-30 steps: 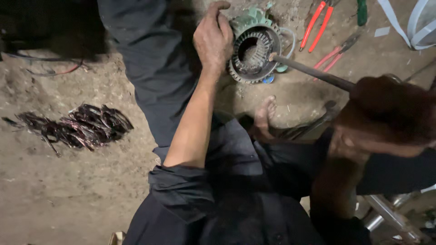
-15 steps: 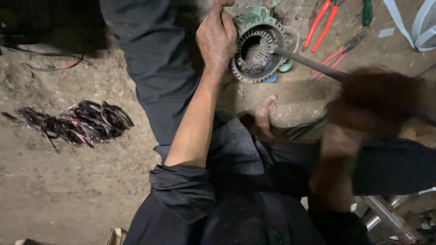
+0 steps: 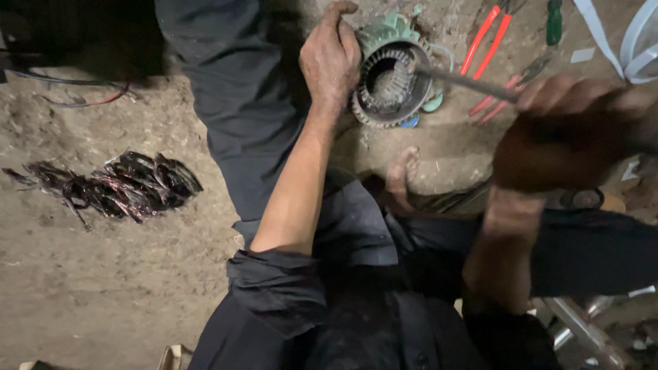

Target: The person uses a screwdriver and a metal rod to scrape and clean the interior of a disassembled electric motor stator. They repeatedly rotate the stator and scrape the inner slots to remove debris or old insulation material.

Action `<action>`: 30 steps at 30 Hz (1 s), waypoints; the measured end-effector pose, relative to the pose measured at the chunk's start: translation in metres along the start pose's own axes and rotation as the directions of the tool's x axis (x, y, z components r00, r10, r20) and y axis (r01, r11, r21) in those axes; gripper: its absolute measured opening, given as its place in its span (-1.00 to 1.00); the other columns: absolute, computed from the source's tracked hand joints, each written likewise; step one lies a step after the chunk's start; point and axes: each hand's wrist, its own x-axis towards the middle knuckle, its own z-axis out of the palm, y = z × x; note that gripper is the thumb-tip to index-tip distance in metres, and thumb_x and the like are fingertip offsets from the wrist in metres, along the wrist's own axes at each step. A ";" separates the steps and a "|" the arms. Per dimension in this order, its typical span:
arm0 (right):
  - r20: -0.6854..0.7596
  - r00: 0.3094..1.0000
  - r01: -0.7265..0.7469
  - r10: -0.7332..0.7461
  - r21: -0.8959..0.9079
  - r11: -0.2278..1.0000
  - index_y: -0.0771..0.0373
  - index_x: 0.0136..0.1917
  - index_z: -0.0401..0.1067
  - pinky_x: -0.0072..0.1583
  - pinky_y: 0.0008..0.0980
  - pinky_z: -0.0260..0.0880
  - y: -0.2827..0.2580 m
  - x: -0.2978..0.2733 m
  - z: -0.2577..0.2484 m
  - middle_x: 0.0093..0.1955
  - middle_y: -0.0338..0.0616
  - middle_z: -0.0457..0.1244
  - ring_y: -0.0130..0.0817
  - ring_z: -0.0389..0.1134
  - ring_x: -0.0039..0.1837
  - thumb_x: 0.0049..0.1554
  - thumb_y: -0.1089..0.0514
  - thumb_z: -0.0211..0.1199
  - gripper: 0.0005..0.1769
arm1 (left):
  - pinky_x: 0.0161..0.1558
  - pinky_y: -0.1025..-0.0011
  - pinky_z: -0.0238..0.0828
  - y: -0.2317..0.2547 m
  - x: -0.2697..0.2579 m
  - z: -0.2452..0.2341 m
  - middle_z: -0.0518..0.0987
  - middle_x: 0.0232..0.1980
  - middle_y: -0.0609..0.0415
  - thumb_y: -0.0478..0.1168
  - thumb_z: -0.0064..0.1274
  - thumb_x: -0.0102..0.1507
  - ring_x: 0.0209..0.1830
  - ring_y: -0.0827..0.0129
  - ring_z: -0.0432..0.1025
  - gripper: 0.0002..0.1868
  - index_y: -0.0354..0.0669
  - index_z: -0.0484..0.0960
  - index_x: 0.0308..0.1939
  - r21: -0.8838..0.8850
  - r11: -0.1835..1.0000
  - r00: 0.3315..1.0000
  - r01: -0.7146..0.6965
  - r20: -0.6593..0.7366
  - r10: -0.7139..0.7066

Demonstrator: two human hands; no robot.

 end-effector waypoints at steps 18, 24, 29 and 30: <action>0.071 0.995 0.075 -0.065 -0.146 0.986 0.13 -0.04 0.28 -0.19 -0.39 0.03 -0.037 -0.017 -0.028 -0.18 -0.18 0.12 -0.32 0.03 -0.23 0.23 -0.31 0.11 -0.53 | -0.09 0.06 0.48 0.000 0.000 0.002 0.67 -0.16 -0.11 -0.27 -0.09 0.37 -0.12 -0.08 0.57 -0.80 0.06 0.56 0.04 -0.014 0.999 0.998 0.050 0.035 -0.049; 0.517 0.843 0.484 -0.150 -0.605 0.633 0.40 0.08 0.16 -0.11 -0.30 0.19 -0.037 -0.019 -0.014 -0.13 -0.11 0.14 -0.19 0.12 -0.10 0.12 -0.22 0.36 -0.32 | 0.15 0.01 0.36 0.014 -0.001 -0.016 0.56 0.16 -0.11 0.00 0.11 0.39 0.18 -0.04 0.44 -0.60 -0.11 0.52 0.22 0.224 0.943 0.926 -0.246 0.342 0.160; 0.601 0.710 0.693 -0.367 -0.687 0.216 0.52 0.01 0.26 -0.24 -0.11 0.33 -0.036 -0.017 0.012 -0.28 0.11 0.24 -0.08 0.31 -0.30 0.21 -0.24 0.25 -0.32 | 0.33 -0.19 0.12 0.030 -0.019 -0.013 0.38 0.33 -0.11 0.23 0.24 0.20 0.34 0.03 0.27 -0.08 -0.25 0.29 0.44 0.369 0.789 0.821 -0.491 0.499 0.278; 0.537 0.744 0.663 -0.397 -0.666 0.342 0.47 -0.02 0.25 -0.28 -0.15 0.32 -0.036 -0.018 0.014 -0.31 0.09 0.21 -0.09 0.27 -0.33 0.26 -0.24 0.17 -0.38 | 0.36 -0.20 0.09 0.032 -0.022 -0.009 0.36 0.36 -0.10 0.24 0.26 0.20 0.36 0.04 0.25 -0.03 -0.25 0.25 0.48 0.385 0.784 0.827 -0.486 0.493 0.270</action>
